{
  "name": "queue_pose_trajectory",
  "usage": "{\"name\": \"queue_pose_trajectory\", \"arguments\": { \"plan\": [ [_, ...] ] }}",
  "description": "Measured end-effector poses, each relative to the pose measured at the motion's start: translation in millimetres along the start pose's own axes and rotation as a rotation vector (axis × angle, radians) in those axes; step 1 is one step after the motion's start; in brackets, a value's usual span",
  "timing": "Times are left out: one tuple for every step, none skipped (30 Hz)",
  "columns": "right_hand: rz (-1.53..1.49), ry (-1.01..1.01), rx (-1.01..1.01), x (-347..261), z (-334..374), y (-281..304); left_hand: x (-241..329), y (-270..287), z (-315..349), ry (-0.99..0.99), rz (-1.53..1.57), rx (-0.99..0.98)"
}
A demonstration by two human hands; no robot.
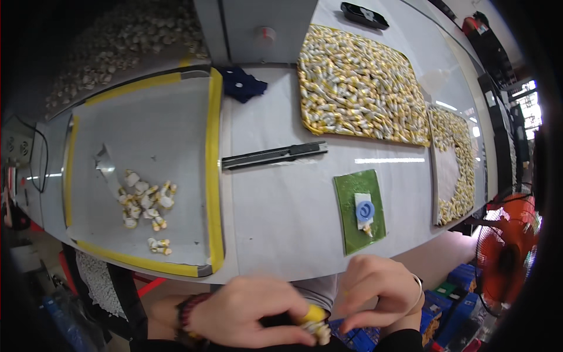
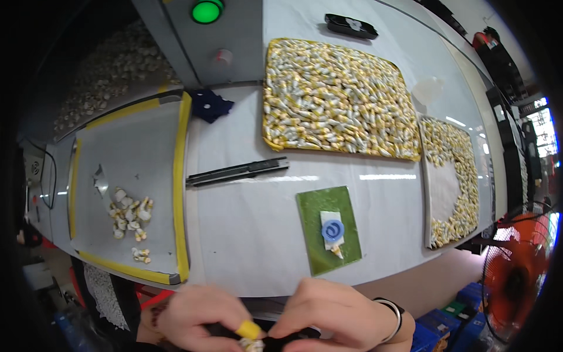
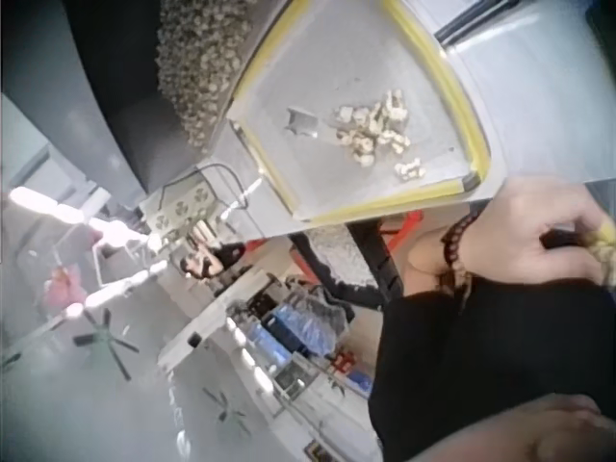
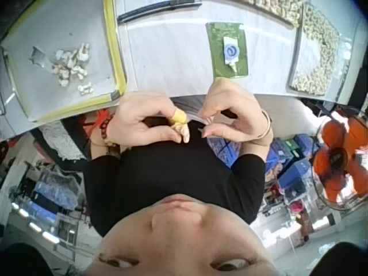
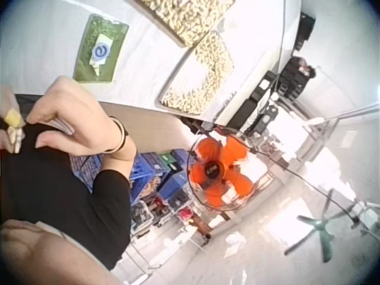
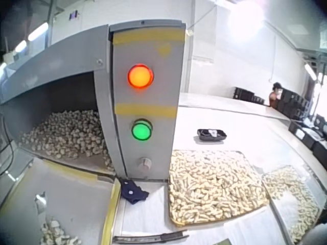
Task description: The person repeatedly picks small white and yellow components from a tray, applies adhesive from a small tube, and assembles them into small decorative units. The assembled items are placed into a yellow-bordered tray on the left. The process is repetitive and performed by hand throughout the clip.
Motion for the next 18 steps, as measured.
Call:
{"name": "queue_pose_trajectory", "arguments": {
  "plan": [
    [-0.014, 0.016, 0.086, -2, 7, 2, 12, 15, 9, -0.029, -0.225, 0.001],
    [-0.033, 0.03, 0.167, -3, 12, 6, 26, 33, 19, -0.054, -0.452, 0.003],
    [0.039, 0.071, 0.228, 1, 20, 12, 32, 49, 23, -0.048, -0.695, -0.027],
    [0.077, 0.079, 0.307, -4, 23, 15, 42, 65, 23, -0.041, -0.934, -0.053],
    [0.1, 0.094, 0.367, -4, 25, 16, 48, 75, 26, 0.077, -1.065, 0.019],
    [0.123, 0.108, 0.431, -4, 26, 16, 54, 86, 26, 0.193, -1.191, 0.091],
    [0.137, 0.1, 0.472, -1, 26, 16, 57, 99, 21, 0.222, -1.163, 0.084],
    [0.144, 0.117, 0.454, -2, 23, 15, 68, 113, 16, 0.268, -1.147, 0.086],
    [0.19, 0.118, 0.476, -1, 25, 16, 57, 132, 3, 0.198, -1.247, 0.234],
    [0.221, 0.125, 0.482, -3, 24, 17, 49, 150, -6, 0.143, -1.352, 0.396],
    [0.243, 0.135, 0.44, -8, 21, 16, 51, 173, -15, 0.125, -1.368, 0.49],
    [0.29, 0.138, 0.415, -11, 22, 16, 43, 199, -31, 0.082, -1.363, 0.574],
    [0.327, 0.143, 0.383, -13, 23, 15, 33, 226, -41, 0.131, -1.41, 0.574],
    [0.345, 0.138, 0.379, -14, 24, 15, 23, 248, -49, 0.186, -1.457, 0.573],
    [0.37, 0.128, 0.382, -16, 26, 16, 13, 261, -61, 0.289, -1.464, 0.568],
    [0.39, 0.122, 0.381, -17, 28, 18, 7, 268, -66, 0.397, -1.474, 0.565],
    [0.407, 0.119, 0.388, -18, 33, 22, -1, 271, -73, 0.381, -1.533, 0.571],
    [0.422, 0.117, 0.394, -18, 38, 27, -7, 274, -78, 0.367, -1.593, 0.578]
  ]
}}
Point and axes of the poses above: each hand's wrist, its own z-axis away from the middle knuckle, its own y-axis out of the back of the hand, x = y × z, the point moved 2 cm from there along -z, towards the middle knuckle, and after that the axes turned 6 degrees about -z, right-handed, at the moved point
